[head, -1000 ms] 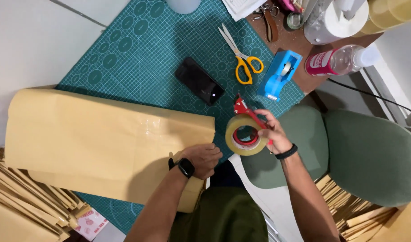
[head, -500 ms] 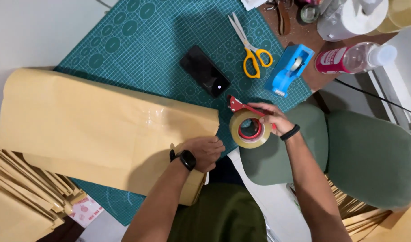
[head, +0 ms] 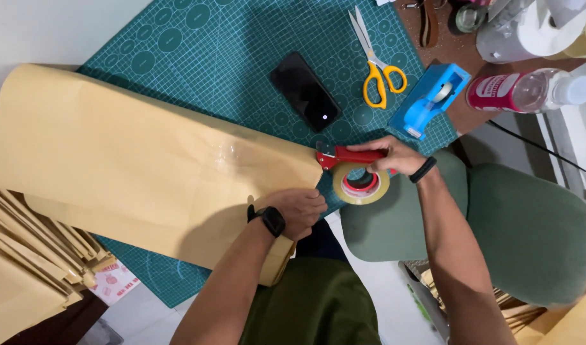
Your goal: Sealing large yellow envelopes by folding the flap and applying clear tape with a handheld dispenser.
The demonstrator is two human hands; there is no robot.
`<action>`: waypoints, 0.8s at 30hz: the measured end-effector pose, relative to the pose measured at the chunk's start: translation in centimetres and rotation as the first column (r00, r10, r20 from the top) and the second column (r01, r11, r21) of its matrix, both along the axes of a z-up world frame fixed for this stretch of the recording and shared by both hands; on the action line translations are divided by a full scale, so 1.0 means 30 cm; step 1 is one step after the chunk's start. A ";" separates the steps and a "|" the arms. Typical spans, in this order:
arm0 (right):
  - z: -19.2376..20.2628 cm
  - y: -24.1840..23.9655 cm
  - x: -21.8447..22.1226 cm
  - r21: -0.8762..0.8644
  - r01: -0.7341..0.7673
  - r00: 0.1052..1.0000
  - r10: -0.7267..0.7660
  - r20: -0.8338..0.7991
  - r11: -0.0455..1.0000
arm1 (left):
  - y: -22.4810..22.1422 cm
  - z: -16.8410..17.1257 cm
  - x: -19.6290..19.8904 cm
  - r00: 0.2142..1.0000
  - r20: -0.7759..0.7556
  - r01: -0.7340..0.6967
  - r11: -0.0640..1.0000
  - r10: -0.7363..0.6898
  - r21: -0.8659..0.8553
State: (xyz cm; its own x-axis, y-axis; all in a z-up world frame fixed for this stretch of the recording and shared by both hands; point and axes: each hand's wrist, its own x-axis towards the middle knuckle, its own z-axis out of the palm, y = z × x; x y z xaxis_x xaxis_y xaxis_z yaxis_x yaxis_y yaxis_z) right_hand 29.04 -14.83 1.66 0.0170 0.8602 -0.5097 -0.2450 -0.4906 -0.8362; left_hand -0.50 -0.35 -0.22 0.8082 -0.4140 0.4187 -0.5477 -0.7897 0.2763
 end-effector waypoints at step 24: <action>-0.129 -0.260 -0.326 0.066 0.373 0.927 -0.374 0.001 0.925 | 0.035 0.114 0.051 0.985 -0.103 0.141 0.990 -0.140 -0.002</action>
